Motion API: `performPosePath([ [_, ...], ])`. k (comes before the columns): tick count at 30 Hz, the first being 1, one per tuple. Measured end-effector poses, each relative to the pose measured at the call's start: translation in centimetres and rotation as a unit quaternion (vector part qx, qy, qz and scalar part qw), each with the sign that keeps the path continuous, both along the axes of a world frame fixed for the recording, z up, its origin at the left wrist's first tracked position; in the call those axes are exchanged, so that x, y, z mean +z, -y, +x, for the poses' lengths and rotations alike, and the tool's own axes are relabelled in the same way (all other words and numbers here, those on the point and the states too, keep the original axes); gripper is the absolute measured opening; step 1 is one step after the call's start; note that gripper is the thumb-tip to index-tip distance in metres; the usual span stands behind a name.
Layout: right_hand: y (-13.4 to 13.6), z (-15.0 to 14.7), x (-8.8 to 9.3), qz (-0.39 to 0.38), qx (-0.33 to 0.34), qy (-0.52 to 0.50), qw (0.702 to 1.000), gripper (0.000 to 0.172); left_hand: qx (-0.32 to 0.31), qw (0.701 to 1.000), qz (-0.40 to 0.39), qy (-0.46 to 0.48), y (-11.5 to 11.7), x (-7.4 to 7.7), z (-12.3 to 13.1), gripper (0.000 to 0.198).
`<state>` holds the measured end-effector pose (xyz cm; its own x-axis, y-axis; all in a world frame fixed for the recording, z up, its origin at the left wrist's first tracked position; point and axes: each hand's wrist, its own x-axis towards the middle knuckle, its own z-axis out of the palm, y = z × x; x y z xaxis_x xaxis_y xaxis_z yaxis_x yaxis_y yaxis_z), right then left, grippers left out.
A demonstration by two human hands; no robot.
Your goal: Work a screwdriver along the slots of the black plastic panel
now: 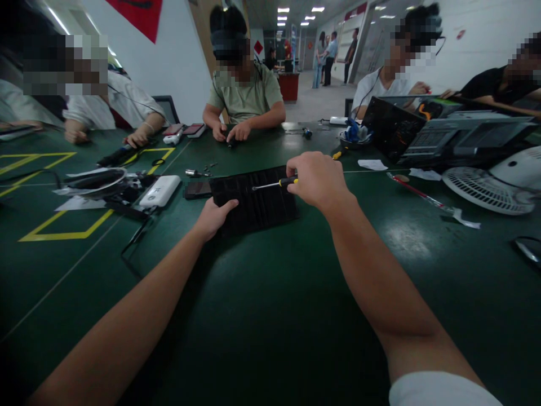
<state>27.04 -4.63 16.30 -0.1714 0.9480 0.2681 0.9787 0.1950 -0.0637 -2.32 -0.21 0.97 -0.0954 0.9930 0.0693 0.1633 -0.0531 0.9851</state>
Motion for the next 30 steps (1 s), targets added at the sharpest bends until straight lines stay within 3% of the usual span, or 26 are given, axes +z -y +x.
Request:
performPosePath([
  [30,0.34,-0.33,-0.01,-0.063,-0.031,0.009,0.997,0.031,0.002,1.0,-0.005,0.01,0.03,0.22,0.13,0.044],
])
